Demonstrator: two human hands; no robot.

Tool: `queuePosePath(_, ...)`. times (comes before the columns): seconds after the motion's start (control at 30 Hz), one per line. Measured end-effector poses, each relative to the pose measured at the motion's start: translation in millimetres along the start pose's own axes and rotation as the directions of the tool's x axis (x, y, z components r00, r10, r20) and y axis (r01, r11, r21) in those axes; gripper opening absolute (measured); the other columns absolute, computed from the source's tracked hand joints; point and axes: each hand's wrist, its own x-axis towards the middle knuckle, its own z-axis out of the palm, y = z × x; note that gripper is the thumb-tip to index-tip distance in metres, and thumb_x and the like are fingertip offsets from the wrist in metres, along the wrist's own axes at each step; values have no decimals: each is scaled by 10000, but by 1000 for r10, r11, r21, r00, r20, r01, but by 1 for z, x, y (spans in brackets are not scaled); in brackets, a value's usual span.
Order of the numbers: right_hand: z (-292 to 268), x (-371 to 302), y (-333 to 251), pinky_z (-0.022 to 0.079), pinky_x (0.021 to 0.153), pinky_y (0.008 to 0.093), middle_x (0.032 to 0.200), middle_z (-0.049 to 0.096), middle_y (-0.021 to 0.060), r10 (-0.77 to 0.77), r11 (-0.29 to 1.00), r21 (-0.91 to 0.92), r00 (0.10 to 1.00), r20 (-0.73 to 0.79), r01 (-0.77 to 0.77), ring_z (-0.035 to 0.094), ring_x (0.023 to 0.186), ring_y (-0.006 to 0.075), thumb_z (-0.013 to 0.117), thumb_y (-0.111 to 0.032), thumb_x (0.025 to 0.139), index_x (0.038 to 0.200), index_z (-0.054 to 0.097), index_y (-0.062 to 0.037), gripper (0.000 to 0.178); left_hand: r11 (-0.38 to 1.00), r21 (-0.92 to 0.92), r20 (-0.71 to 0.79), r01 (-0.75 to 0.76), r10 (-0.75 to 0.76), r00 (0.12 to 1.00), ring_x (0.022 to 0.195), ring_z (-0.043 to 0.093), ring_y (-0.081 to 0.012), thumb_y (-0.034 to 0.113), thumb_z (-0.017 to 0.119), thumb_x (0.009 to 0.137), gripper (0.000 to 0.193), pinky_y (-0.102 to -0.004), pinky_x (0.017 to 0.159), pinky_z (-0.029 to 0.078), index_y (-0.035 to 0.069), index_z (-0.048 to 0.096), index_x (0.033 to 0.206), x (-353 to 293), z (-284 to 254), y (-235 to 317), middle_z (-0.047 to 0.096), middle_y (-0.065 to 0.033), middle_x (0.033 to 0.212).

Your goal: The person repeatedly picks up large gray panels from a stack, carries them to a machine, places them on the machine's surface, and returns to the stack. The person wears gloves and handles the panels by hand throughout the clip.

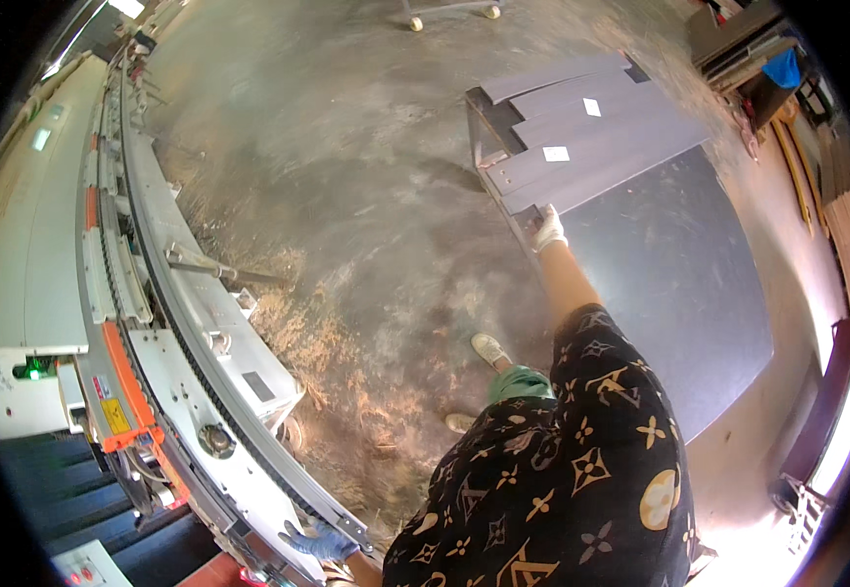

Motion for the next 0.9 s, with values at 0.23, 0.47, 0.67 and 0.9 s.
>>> queuePosePath(0.23, -18, -158, 19, 495, 761, 393, 943, 603, 41, -153, 868, -439, 965, 211, 234, 585, 820, 212, 473, -414, 915, 1105, 570, -74, 402, 919, 358, 73, -165, 149, 986, 1246, 409, -281, 62, 622, 816, 696, -418, 1008, 394, 49, 253, 1407, -16, 26, 3, 447, -111, 1330)
queuePosePath(0.47, -56, -272, 9, 487, 800, 379, 875, 581, 46, 259, 955, 36, 885, 387, -296, 568, 857, 232, 595, -288, 851, 997, 541, -95, 248, 575, 477, 446, -664, 492, 747, 1200, 422, -322, 527, 549, 852, 643, -485, 1050, 312, -15, 490, 1193, 12, 93, 25, 499, -160, 1236)
queuePosePath(0.67, -62, -346, 53, 457, 928, 418, 1035, 522, 83, 322, 945, -278, 653, 686, -175, 533, 1003, 244, 640, -325, 841, 1115, 428, -67, 432, 856, 0, 490, -517, 451, 746, 1218, 433, -327, 333, 719, 737, 579, -437, 1062, 307, 64, 523, 1211, -48, 113, 103, 468, -148, 1291)
queuePosePath(0.9, -93, -429, 193, 479, 648, 272, 921, 578, 26, 685, 697, -713, 365, 631, -74, 552, 808, 127, 654, -316, 843, 1019, 540, -88, 310, 492, 285, 684, -823, 496, 534, 1085, 502, -351, 466, 756, 609, 587, -482, 921, 405, 164, 577, 1079, -40, 17, 105, 512, -140, 1205)
